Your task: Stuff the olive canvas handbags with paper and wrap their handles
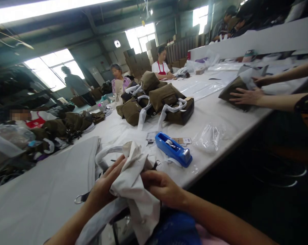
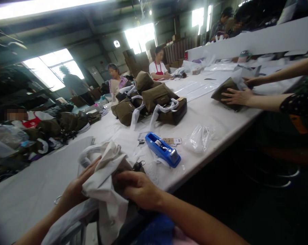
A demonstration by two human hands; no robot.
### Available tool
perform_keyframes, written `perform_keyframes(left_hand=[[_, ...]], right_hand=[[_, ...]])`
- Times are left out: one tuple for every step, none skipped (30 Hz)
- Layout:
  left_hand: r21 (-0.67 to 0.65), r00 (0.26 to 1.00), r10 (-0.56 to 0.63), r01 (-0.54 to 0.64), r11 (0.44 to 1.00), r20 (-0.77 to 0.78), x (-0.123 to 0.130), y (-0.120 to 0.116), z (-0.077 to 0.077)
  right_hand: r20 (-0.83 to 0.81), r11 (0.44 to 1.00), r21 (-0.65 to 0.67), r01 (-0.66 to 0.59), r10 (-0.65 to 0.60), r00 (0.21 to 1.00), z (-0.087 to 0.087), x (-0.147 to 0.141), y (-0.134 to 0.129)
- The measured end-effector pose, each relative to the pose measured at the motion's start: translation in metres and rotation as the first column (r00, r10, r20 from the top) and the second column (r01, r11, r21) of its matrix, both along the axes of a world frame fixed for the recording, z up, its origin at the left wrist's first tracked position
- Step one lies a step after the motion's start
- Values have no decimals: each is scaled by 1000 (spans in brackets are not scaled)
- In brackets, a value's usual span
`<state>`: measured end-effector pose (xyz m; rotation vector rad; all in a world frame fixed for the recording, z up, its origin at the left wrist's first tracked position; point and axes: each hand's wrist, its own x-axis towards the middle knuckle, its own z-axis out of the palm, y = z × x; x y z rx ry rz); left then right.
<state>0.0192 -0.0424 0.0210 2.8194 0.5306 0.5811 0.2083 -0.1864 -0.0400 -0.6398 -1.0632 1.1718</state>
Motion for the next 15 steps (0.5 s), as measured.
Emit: perform_keyframes(left_hand=[[-7, 1000, 5, -5, 1000, 27, -3, 0, 2], [-20, 999, 8, -7, 1000, 53, -5, -2, 5], [-35, 997, 13, -10, 999, 78, -8, -3, 9], [-50, 996, 22, -17, 999, 89, -10, -5, 13], [-66, 996, 29, -24, 998, 86, -11, -7, 17], [-80, 997, 29, -24, 997, 67, -12, -9, 21], [-92, 999, 19, -15, 996, 39, -12, -11, 25], [-103, 1000, -3, 3, 995, 5, -11, -13, 28], [-115, 999, -33, 29, 993, -34, -9, -14, 32], [-131, 994, -70, 59, 990, -78, -7, -14, 36], [-155, 985, -110, 89, 984, -130, -4, -15, 41], [-186, 970, -152, 116, 976, -192, -1, -15, 46], [-224, 947, -195, 138, 965, -256, 2, -15, 51], [-269, 917, -241, 157, 950, -316, 6, -15, 57], [-316, 884, -292, 177, 932, -366, 9, -15, 63]], right_hand=[[140, 994, 39, 106, -110, 984, -9, 2, 2], [299, 977, 106, 185, -209, 931, -17, 3, 4], [454, 958, 187, 216, -279, 846, -23, 5, 5], [587, 946, 255, 198, -314, 746, -27, 6, 5], [690, 942, 300, 151, -323, 648, -28, 7, 4], [763, 941, 325, 96, -320, 561, -27, 8, 4], [812, 939, 339, 52, -320, 488, -25, 10, 2], [844, 938, 345, 26, -322, 429, -21, 12, 1], [867, 939, 344, 11, -322, 380, -18, 15, 0], [885, 940, 340, 7, -323, 336, -14, 18, -1], [901, 943, 333, 10, -321, 291, -12, 21, -2], [917, 947, 320, 16, -314, 246, -10, 24, -3], [929, 950, 310, 20, -308, 207, -9, 26, -4], [935, 951, 309, 23, -308, 174, -10, 28, -4], [937, 948, 317, 29, -318, 147, -11, 29, -4]])
